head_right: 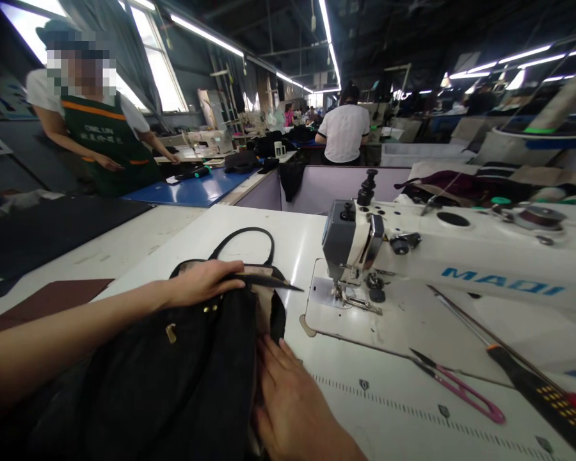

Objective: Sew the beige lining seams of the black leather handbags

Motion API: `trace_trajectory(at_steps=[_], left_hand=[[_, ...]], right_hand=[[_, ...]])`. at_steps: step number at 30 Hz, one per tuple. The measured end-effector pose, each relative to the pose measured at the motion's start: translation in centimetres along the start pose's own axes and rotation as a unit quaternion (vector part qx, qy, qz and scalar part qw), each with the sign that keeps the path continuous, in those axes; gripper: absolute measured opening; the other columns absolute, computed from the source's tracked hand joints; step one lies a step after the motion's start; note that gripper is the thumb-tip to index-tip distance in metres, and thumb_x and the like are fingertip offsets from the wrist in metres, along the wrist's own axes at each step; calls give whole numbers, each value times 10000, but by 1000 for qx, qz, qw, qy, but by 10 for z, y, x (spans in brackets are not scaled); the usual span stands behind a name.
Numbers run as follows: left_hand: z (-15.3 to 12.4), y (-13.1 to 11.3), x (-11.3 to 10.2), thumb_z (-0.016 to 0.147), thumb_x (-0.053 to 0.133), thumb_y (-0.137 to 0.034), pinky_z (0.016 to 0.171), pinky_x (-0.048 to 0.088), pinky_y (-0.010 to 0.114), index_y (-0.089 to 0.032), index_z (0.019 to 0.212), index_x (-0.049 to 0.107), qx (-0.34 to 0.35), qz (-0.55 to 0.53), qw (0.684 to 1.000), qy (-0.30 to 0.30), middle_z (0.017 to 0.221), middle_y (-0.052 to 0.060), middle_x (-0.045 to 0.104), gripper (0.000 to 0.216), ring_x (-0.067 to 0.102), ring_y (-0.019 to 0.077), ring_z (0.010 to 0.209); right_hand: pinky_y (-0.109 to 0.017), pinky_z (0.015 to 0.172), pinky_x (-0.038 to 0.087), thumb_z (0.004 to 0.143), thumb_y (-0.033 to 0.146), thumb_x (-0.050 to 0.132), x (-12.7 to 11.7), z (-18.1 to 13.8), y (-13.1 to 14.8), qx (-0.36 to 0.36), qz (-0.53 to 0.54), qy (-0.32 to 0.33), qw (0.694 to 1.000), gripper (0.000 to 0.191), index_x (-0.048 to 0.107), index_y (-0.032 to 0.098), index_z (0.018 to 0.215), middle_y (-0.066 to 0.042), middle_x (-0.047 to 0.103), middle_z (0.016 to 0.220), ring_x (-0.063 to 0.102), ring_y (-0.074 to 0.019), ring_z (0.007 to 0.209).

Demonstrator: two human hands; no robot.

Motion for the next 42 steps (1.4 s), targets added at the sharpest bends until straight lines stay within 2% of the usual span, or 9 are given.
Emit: trace_trajectory(at_steps=[4,10,14,18,21,23,28,34,42], left_hand=[[20,24,-27,886,474,-432,758,396,324,-193,794,526,-15,-13,998,-64,809,38,520,261,513,209,783],[32,31,35,909,360,-422,826,469,341,-144,893,555,-5,-189,979,-76,905,85,594,340,569,209,861],[17,23,37,935,286,-423,657,486,284,-109,1030,522,-12,-270,962,-46,833,80,618,403,587,173,715],[21,10,13,879,419,-549,657,460,267,-161,850,533,-14,-221,974,-42,778,23,579,405,559,168,722],[39,13,2,842,509,-591,676,432,313,-179,718,501,-51,-96,990,-89,667,5,498,430,513,187,676],[54,16,7,853,535,-507,723,437,365,-183,741,513,-58,-33,991,-114,694,23,504,343,522,219,710],[76,7,40,852,457,-187,973,400,455,-116,1140,485,14,-17,991,-133,1188,177,506,298,475,290,1109],[81,-23,60,657,374,29,1046,380,335,-167,1164,565,137,-75,988,8,1188,57,592,576,499,187,1148],[98,-21,76,681,751,-450,964,337,500,-188,982,632,41,-56,997,26,925,54,588,416,475,296,1041]], right_hand=[[-499,1147,261,829,106,405,-6,1,6,-6,41,-65,997,494,529,35,1302,-200,440,1402,306,-284,1370],[-423,985,496,836,52,366,-20,-11,-11,42,93,-153,983,473,511,124,1280,-159,503,1297,522,-255,1156],[-386,923,542,848,32,360,-37,-13,-38,93,100,-232,963,439,434,151,1264,-167,361,1406,539,-235,1137],[-423,928,535,698,-49,339,-39,6,-38,75,3,-227,971,636,439,105,1307,-178,408,1375,509,-263,1171],[-431,780,578,707,-59,386,-34,17,-30,69,-47,-216,973,427,653,131,979,-123,628,1009,590,-267,905],[-471,777,572,761,-33,430,-35,17,-22,65,-40,-241,968,310,672,153,816,-107,650,906,582,-285,882],[-417,1038,467,837,4,353,-30,5,-7,17,76,-281,957,417,676,147,1059,-120,626,1159,484,-236,1227],[-451,1044,451,813,-17,364,-26,-12,-7,48,99,-277,955,450,677,140,1096,-123,647,1097,549,-249,1135],[-366,942,530,843,-3,379,-23,-23,4,55,155,-240,957,395,671,136,1070,-137,599,1123,538,-251,1115]])
Point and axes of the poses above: each hand's wrist, its own z-axis towards the middle knuckle, its own x-axis out of the palm, y = z × x, the point moved 10 cm from there along z, towards the middle knuckle
